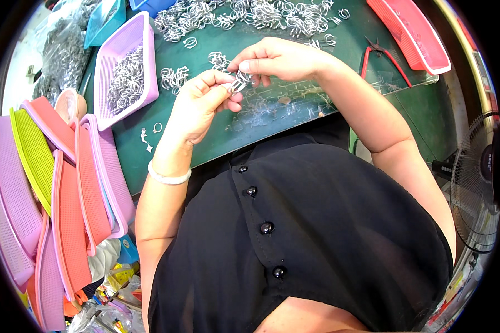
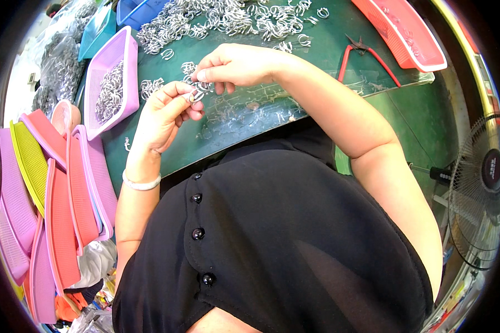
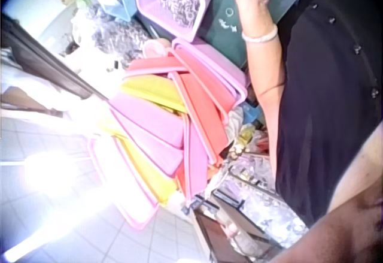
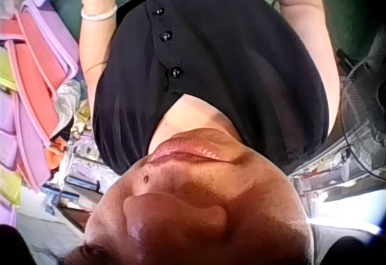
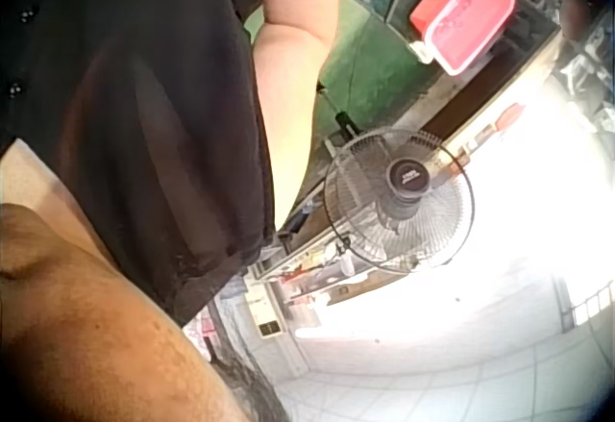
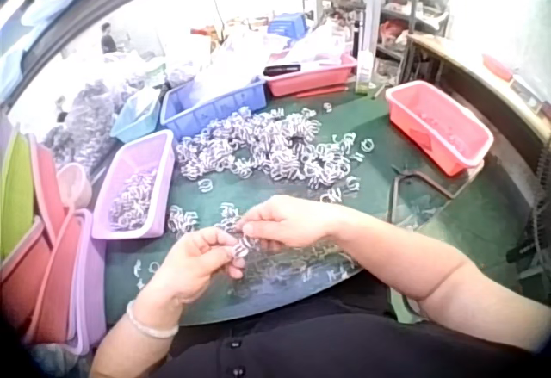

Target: The person repeatedly picks up small metal rings and star-shaped charms from a green work surface and interlinks them by hand to form small keychain assemblies. The person handles the components one at a time, occasionally placing finished assemblies back on the table.

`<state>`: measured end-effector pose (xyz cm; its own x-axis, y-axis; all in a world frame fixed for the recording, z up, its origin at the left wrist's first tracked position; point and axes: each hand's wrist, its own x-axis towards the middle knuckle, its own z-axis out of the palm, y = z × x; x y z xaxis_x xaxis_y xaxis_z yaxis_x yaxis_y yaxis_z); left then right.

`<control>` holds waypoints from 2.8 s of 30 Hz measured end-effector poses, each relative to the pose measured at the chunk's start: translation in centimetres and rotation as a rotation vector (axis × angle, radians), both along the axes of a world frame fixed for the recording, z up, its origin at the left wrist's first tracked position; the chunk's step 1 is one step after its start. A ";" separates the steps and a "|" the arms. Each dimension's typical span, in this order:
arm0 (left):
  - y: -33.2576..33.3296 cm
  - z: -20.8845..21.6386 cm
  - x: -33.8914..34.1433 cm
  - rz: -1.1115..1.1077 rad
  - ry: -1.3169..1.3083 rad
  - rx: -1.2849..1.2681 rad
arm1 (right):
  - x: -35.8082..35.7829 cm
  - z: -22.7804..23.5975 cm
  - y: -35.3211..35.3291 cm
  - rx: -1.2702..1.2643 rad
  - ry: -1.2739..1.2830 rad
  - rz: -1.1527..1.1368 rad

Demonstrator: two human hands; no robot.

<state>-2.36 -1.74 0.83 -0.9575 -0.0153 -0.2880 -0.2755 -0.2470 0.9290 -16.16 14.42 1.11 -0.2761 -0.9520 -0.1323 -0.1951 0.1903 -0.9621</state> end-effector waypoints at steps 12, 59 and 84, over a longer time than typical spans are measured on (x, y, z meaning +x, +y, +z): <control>0.5 0.4 -0.1 0.019 -0.042 -0.066 | 0.3 -0.1 0.7 -0.197 0.188 0.045; 1.9 -0.3 0.4 0.159 0.129 0.007 | 0.2 0.3 0.6 -0.063 -0.087 -0.134; 1.9 -1.7 0.5 0.138 0.298 0.174 | 0.4 -0.6 0.3 -0.117 -0.505 -0.186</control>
